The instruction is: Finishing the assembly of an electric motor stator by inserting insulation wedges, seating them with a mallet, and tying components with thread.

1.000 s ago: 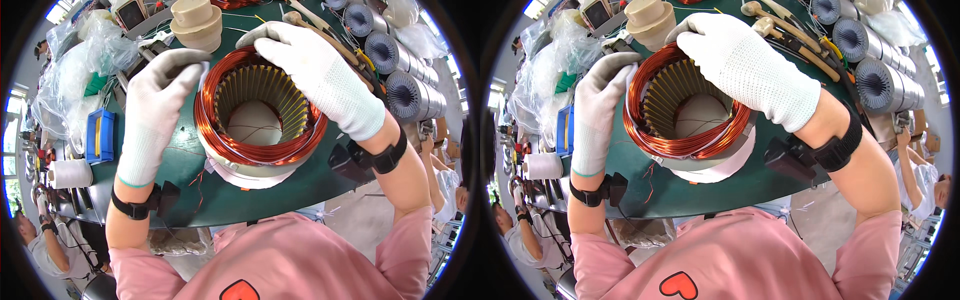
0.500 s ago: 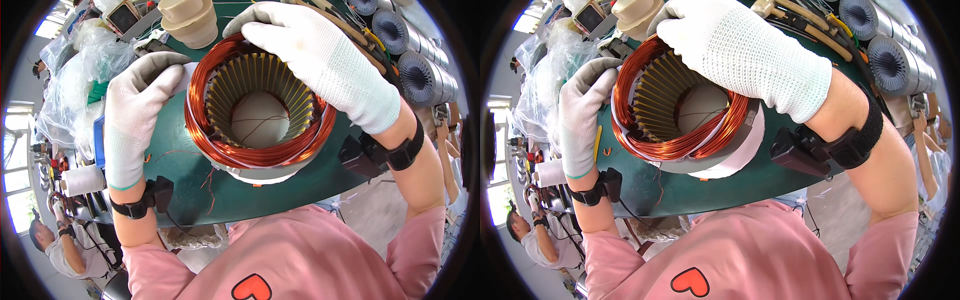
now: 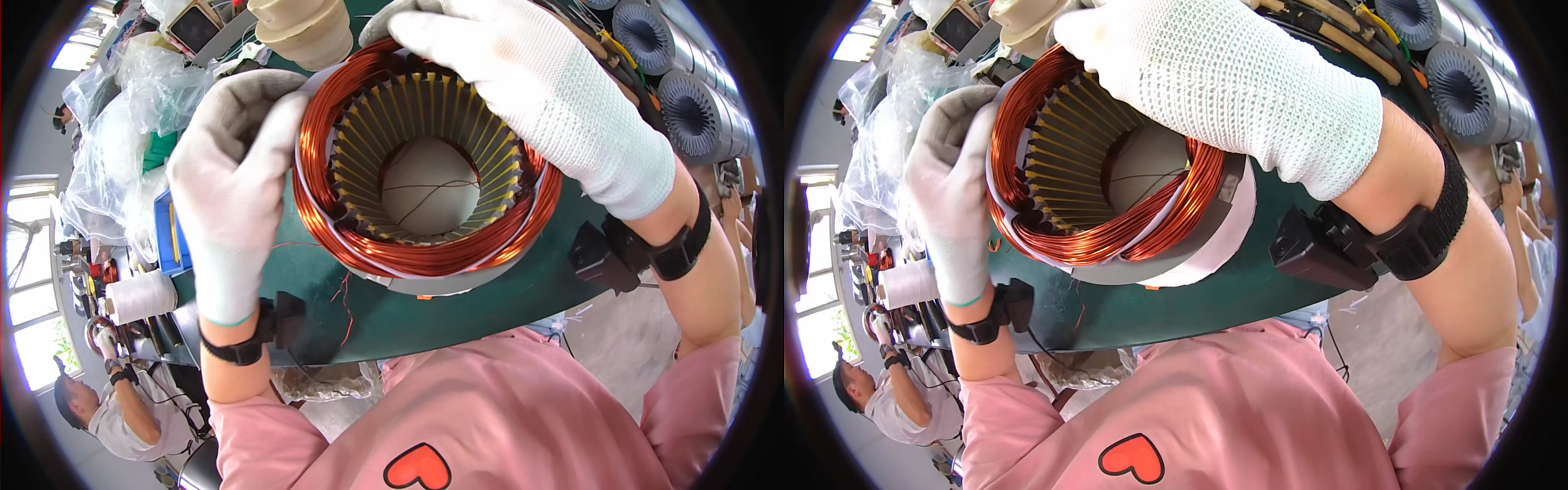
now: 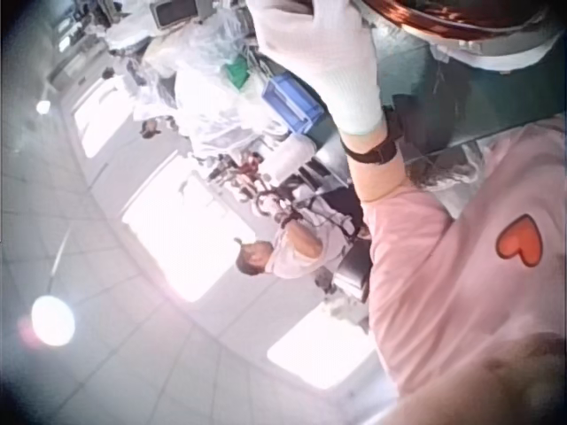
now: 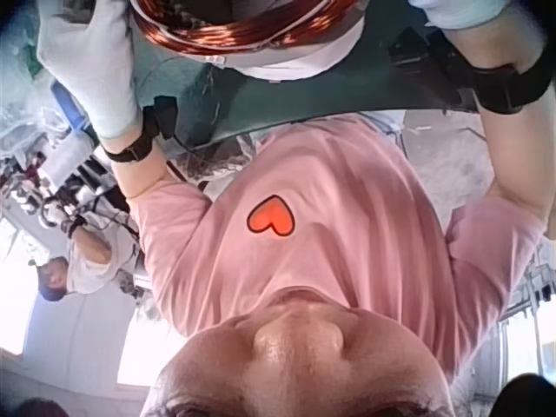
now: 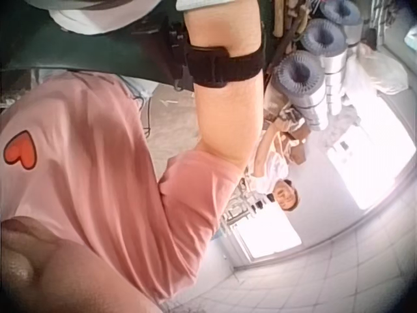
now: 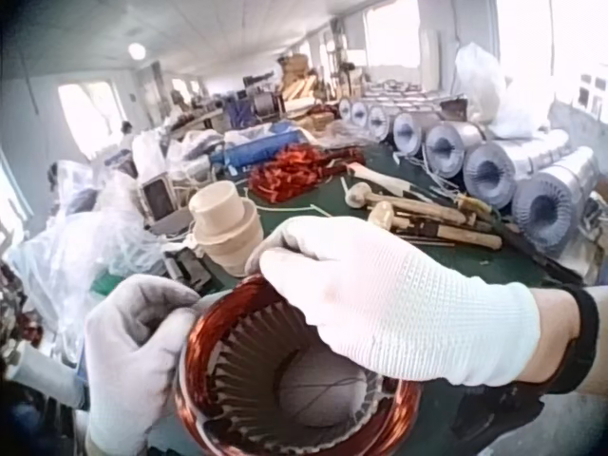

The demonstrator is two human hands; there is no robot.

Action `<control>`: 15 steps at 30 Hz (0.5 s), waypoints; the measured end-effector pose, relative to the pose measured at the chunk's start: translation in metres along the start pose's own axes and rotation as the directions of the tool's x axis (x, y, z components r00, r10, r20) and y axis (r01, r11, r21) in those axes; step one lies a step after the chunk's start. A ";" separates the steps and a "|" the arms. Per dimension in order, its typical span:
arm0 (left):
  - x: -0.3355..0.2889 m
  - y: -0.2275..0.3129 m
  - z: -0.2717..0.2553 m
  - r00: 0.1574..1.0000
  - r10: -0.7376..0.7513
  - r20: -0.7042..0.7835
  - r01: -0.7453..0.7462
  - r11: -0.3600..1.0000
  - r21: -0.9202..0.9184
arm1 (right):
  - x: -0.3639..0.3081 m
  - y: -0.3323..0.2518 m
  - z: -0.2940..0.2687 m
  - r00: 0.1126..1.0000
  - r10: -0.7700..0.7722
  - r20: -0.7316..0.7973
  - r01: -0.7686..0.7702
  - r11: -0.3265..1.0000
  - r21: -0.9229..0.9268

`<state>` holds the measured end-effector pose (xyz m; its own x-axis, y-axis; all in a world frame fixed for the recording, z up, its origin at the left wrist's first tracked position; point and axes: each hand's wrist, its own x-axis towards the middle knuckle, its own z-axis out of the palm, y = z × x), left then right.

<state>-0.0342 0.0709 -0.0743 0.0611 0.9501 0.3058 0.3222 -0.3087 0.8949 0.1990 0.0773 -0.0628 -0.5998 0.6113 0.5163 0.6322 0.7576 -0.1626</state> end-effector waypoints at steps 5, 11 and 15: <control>0.007 -0.001 0.007 0.986 0.159 -0.052 -0.147 0.973 0.176 | 0.004 0.012 0.006 0.991 -0.117 -0.070 0.100 0.973 -0.208; 0.009 0.006 -0.002 0.994 0.087 0.062 -0.096 0.982 0.160 | -0.003 0.017 0.013 0.993 -0.089 -0.077 0.077 0.987 -0.143; 0.024 0.008 -0.002 0.954 0.259 0.151 -0.296 0.893 0.340 | 0.001 0.013 0.001 0.999 -0.001 0.049 -0.001 0.999 0.032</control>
<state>-0.0319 0.0907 -0.0593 0.2846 0.8330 0.4744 0.5904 -0.5422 0.5978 0.2064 0.0878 -0.0656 -0.6233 0.6212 0.4749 0.6168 0.7639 -0.1897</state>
